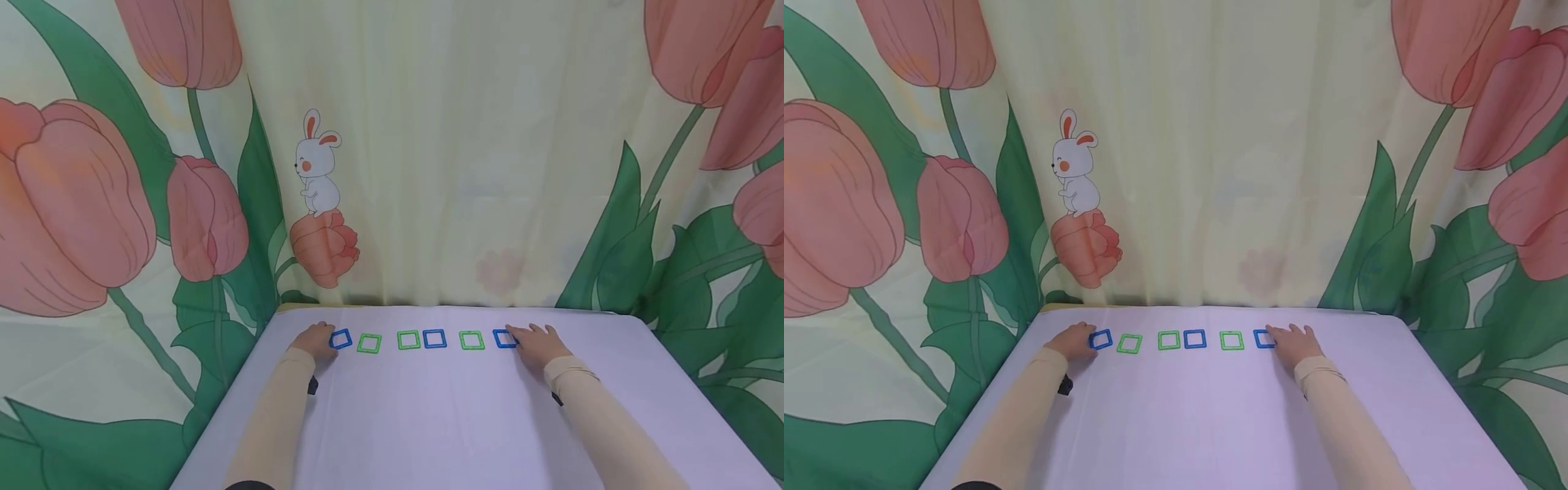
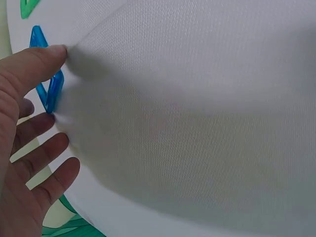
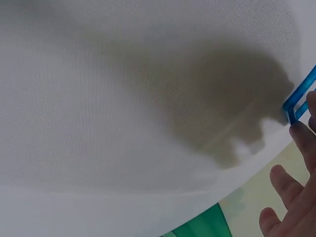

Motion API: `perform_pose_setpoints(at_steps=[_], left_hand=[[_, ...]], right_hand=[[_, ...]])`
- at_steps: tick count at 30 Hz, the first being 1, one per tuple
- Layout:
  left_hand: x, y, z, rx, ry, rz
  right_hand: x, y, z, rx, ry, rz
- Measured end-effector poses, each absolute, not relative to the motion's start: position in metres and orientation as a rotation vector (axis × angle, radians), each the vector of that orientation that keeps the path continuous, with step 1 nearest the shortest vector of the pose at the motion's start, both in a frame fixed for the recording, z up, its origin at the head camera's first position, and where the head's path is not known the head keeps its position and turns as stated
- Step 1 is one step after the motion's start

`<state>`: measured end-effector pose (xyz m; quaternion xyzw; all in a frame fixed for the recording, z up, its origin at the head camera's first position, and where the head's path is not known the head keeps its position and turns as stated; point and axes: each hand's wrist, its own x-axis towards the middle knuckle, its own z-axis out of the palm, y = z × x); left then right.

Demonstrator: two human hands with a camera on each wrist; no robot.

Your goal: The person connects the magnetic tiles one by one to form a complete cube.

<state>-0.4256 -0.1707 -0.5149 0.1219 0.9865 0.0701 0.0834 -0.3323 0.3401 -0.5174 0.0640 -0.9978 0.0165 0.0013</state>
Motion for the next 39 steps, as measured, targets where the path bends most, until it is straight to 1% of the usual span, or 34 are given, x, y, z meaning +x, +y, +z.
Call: perform_pose_setpoints(at_steps=[8, 15, 19, 30, 39], left_hand=[[-0.427, -0.170, -0.519, 0.365, 2.973, 0.192], [-0.427, -0.166, -0.516, 0.392, 3.037, 0.163], [-0.427, -0.167, -0.516, 0.383, 3.037, 0.127], [-0.420, -0.171, -0.524, 0.428, 3.063, 0.153], [-0.414, -0.179, -0.519, 0.425, 3.019, 0.275]], right_hand=[[-0.333, 0.339, -0.519, 0.230, -3.037, -0.093], [-0.334, 0.334, -0.508, 0.135, -2.988, -0.166], [-0.327, 0.335, -0.504, 0.064, -3.009, -0.162], [-0.302, 0.388, -0.510, -0.123, -3.004, -0.083], [-0.290, 0.422, -0.517, -0.196, -3.006, 0.015]])
